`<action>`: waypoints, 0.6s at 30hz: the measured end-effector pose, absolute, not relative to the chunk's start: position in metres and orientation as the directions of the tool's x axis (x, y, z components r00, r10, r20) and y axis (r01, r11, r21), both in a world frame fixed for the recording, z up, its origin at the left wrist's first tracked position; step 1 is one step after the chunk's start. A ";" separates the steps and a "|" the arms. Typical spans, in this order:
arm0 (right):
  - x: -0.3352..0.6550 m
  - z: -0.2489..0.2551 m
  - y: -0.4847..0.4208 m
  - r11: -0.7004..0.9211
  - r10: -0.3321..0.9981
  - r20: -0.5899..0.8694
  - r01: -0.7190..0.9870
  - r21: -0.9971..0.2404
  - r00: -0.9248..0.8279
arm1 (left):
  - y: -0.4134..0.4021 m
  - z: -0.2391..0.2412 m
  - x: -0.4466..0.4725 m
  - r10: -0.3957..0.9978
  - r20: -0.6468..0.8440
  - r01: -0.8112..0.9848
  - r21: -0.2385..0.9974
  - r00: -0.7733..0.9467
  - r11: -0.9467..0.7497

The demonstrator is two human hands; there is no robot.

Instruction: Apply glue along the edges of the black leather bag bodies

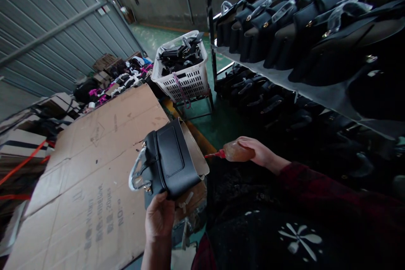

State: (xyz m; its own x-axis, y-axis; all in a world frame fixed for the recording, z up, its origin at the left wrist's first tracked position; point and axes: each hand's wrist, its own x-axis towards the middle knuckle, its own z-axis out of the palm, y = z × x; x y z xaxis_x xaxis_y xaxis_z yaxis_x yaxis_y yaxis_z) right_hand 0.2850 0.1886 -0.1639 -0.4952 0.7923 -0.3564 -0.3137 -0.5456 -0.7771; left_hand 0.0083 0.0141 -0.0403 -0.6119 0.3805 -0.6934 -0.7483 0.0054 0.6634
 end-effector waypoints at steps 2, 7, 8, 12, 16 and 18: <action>0.280 -0.163 0.194 -0.551 0.797 -0.375 -0.316 -0.772 -0.474 | 0.015 -0.039 0.010 0.358 -0.702 -0.748 0.664 -0.615 0.016; 0.280 -0.159 0.199 -0.580 0.769 -0.396 -0.287 -0.763 -0.501 | 0.016 -0.040 0.011 0.319 -0.697 -0.731 0.682 -0.642 0.016; 0.282 -0.158 0.199 -0.591 0.756 -0.403 -0.271 -0.760 -0.517 | 0.016 -0.040 0.011 0.317 -0.699 -0.732 0.681 -0.641 0.020; 0.290 -0.157 0.197 -0.618 0.707 -0.418 -0.212 -0.757 -0.570 | 0.017 -0.036 0.013 0.296 -0.711 -0.740 0.673 -0.637 0.024; 0.289 -0.155 0.199 -0.598 0.737 -0.413 -0.232 -0.767 -0.536 | 0.016 -0.034 0.014 0.305 -0.710 -0.735 0.677 -0.635 0.047; 0.285 -0.155 0.202 -0.571 0.770 -0.394 -0.268 -0.776 -0.501 | 0.015 -0.036 0.013 0.318 -0.699 -0.721 0.690 -0.640 0.065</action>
State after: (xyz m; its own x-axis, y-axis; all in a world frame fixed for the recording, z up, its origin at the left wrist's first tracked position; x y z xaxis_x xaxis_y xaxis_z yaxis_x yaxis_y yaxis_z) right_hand 0.2852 0.2024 -0.1546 -0.5012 0.7703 -0.3943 -0.2675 -0.5713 -0.7759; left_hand 0.0132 0.0154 -0.0357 -0.6402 0.3185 -0.6991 -0.7211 0.0646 0.6898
